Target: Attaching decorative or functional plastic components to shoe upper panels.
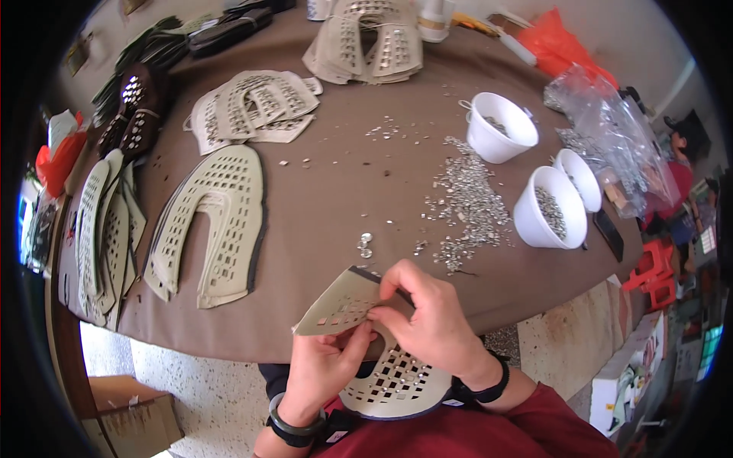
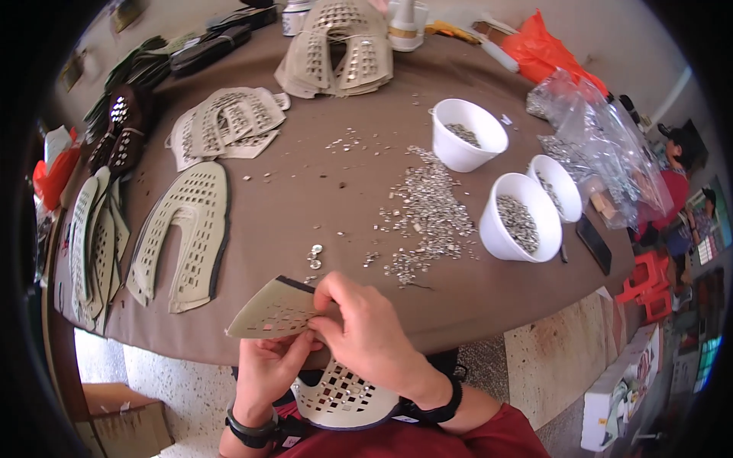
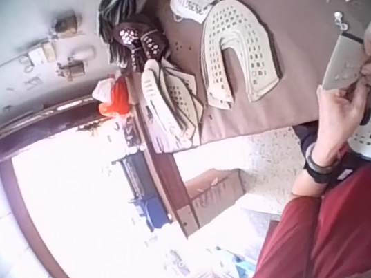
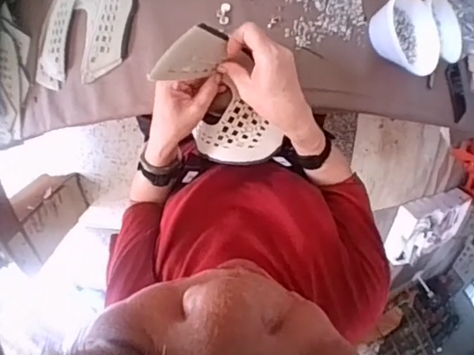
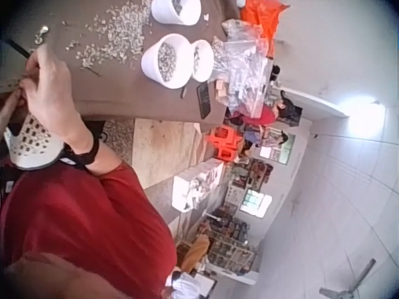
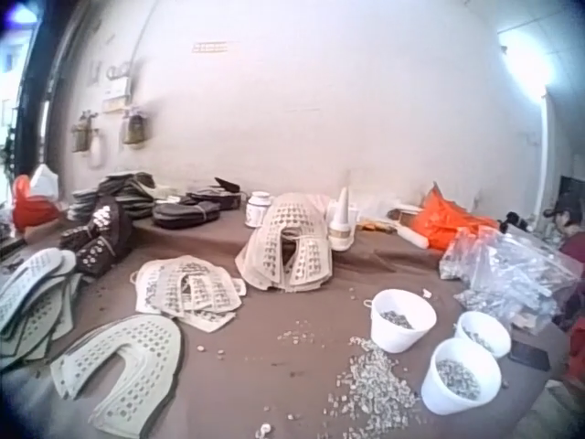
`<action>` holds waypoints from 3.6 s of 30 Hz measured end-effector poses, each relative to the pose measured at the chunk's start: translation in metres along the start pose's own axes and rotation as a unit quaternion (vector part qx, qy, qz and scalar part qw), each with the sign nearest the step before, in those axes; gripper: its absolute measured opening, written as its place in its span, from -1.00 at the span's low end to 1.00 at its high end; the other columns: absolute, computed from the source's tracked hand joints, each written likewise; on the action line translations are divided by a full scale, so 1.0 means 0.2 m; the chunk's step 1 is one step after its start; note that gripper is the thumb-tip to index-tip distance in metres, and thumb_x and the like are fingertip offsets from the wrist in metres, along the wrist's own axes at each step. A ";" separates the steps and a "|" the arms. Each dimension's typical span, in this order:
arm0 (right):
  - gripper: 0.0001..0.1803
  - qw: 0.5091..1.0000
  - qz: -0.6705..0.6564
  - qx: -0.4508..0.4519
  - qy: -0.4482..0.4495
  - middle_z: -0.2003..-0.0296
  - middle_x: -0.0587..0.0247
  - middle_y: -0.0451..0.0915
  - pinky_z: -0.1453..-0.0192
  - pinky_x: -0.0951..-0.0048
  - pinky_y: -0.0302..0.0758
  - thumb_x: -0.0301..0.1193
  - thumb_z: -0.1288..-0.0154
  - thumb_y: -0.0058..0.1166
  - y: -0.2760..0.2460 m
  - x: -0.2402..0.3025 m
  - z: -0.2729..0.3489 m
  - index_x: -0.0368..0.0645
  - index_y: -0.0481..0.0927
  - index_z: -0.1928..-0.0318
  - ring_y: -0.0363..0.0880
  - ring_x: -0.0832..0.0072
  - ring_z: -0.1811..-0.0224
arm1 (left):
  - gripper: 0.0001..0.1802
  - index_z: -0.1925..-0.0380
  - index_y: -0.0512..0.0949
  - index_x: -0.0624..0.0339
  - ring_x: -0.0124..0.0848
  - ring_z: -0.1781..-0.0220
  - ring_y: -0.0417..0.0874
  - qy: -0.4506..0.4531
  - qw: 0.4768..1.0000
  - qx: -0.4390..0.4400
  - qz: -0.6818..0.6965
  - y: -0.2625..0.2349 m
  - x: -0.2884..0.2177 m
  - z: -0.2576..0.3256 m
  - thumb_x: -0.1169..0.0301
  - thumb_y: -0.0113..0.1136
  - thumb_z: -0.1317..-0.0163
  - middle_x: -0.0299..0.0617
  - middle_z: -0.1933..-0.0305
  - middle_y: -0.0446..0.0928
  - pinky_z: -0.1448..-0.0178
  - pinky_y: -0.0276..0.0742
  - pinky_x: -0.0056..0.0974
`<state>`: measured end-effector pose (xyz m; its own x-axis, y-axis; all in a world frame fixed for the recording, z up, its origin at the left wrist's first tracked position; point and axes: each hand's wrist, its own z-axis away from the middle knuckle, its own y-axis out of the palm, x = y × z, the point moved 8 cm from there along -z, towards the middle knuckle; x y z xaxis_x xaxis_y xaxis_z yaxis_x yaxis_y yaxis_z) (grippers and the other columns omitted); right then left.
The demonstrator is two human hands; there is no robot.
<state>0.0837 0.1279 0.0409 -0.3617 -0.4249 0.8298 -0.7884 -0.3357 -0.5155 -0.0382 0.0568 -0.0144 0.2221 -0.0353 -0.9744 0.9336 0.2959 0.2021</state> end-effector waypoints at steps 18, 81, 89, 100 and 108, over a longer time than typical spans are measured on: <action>-0.95 0.956 0.182 -0.223 0.061 0.39 0.09 0.68 0.26 0.34 0.57 -0.53 -0.25 0.23 -0.61 -0.27 0.13 -0.26 0.67 0.29 0.66 0.27 0.38 | -0.87 0.20 0.58 0.51 -0.41 0.31 0.76 -0.064 0.997 0.040 -0.003 0.08 0.01 -0.04 0.59 0.19 -0.37 -0.06 0.30 0.71 0.14 0.67 -0.40; -0.92 0.996 -0.048 -0.056 -0.054 0.14 -0.02 0.61 0.17 0.30 0.59 -0.57 -0.21 0.23 -0.08 -0.03 0.09 -0.25 0.63 0.27 0.67 0.07 0.24 | -0.85 0.30 0.70 0.47 -0.56 0.41 0.70 -0.050 0.996 0.025 -0.075 0.04 0.02 -0.01 0.53 0.29 -0.33 -0.19 0.43 0.71 0.30 0.63 -0.46; -0.71 0.983 -0.174 -0.050 0.016 0.29 0.16 0.62 0.15 0.38 0.55 -0.60 -0.22 0.27 -0.08 -0.11 0.10 -0.25 0.46 0.10 0.61 0.42 0.32 | -0.91 0.29 0.69 0.37 -0.58 0.48 0.59 -0.005 0.995 0.045 -0.089 0.06 -0.03 0.03 0.54 0.33 -0.29 -0.26 0.45 0.66 0.35 0.54 -0.42; -0.70 0.993 -0.004 -0.073 -0.089 0.28 0.03 0.61 0.21 0.15 0.54 -0.54 -0.28 0.15 -0.04 0.03 0.24 -0.15 0.36 0.03 0.65 -0.03 0.26 | -0.74 0.01 0.62 0.37 -0.49 0.28 0.66 0.037 0.991 0.015 -0.132 0.10 -0.06 0.10 0.59 0.27 -0.30 -0.20 0.21 0.68 0.17 0.62 -0.35; -0.73 0.994 -0.100 0.021 -0.049 0.32 -0.09 0.67 0.21 0.21 0.56 -0.41 -0.35 0.18 -0.06 0.01 0.31 -0.29 0.55 0.02 0.69 0.02 0.29 | -0.82 0.14 0.66 0.45 -0.46 0.27 0.69 0.062 0.991 0.042 -0.110 0.02 -0.02 0.18 0.56 0.28 -0.31 -0.14 0.25 0.70 0.16 0.62 -0.40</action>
<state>0.1235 0.0781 0.0355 -0.1478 -0.4256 0.8927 -0.8168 -0.4564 -0.3528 -0.0246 0.0237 -0.0055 -0.0201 0.0291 -0.9994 0.9771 0.2126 -0.0135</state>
